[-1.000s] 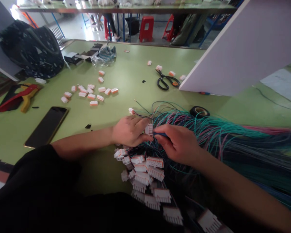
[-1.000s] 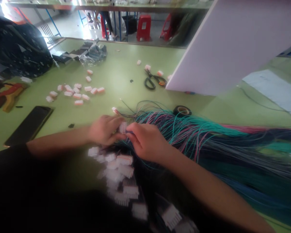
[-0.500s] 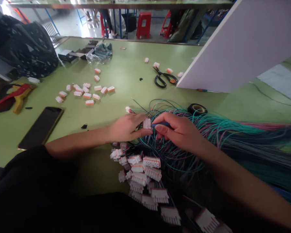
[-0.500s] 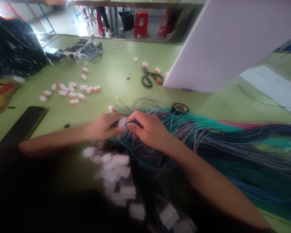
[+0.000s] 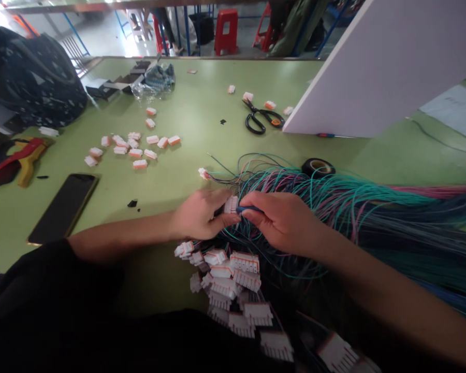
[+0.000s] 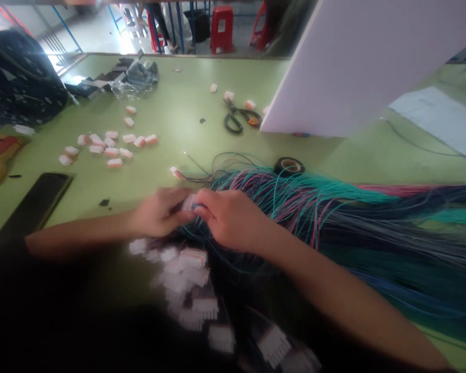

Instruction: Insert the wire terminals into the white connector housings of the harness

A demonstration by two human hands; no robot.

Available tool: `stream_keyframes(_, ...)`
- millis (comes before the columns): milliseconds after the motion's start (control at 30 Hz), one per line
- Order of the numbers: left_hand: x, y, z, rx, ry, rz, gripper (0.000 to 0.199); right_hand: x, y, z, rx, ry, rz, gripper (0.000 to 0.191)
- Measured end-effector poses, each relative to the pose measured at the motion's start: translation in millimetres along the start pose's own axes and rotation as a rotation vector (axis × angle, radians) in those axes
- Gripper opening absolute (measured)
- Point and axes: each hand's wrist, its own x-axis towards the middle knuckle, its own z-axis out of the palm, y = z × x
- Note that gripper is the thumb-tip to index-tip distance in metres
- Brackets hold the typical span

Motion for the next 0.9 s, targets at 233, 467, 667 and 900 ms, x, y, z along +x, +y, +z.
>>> stream_keyframes(233,-6.2,3.6,3.2,-0.014,-0.012,-0.07,0.028,-1.8,3.5,7.7,-0.075,-0.001,-0.088,0.02)
stream_keyframes(467,5.7,1.0,0.3,-0.093,-0.079,-0.148,0.026,5.9,6.4,3.3,0.02,-0.024,-0.019,0.02)
stream_keyframes(667,20.6,-7.8,-8.5,-0.471,-0.201,-0.282,0.039,10.1,49.6,-42.1,0.348,0.251,0.217,0.033)
stream_keyframes(900,30.5,-7.6,1.4,-0.669,-0.319,-0.399,0.066,16.6,45.9,-22.3,0.618,0.197,0.316,0.023)
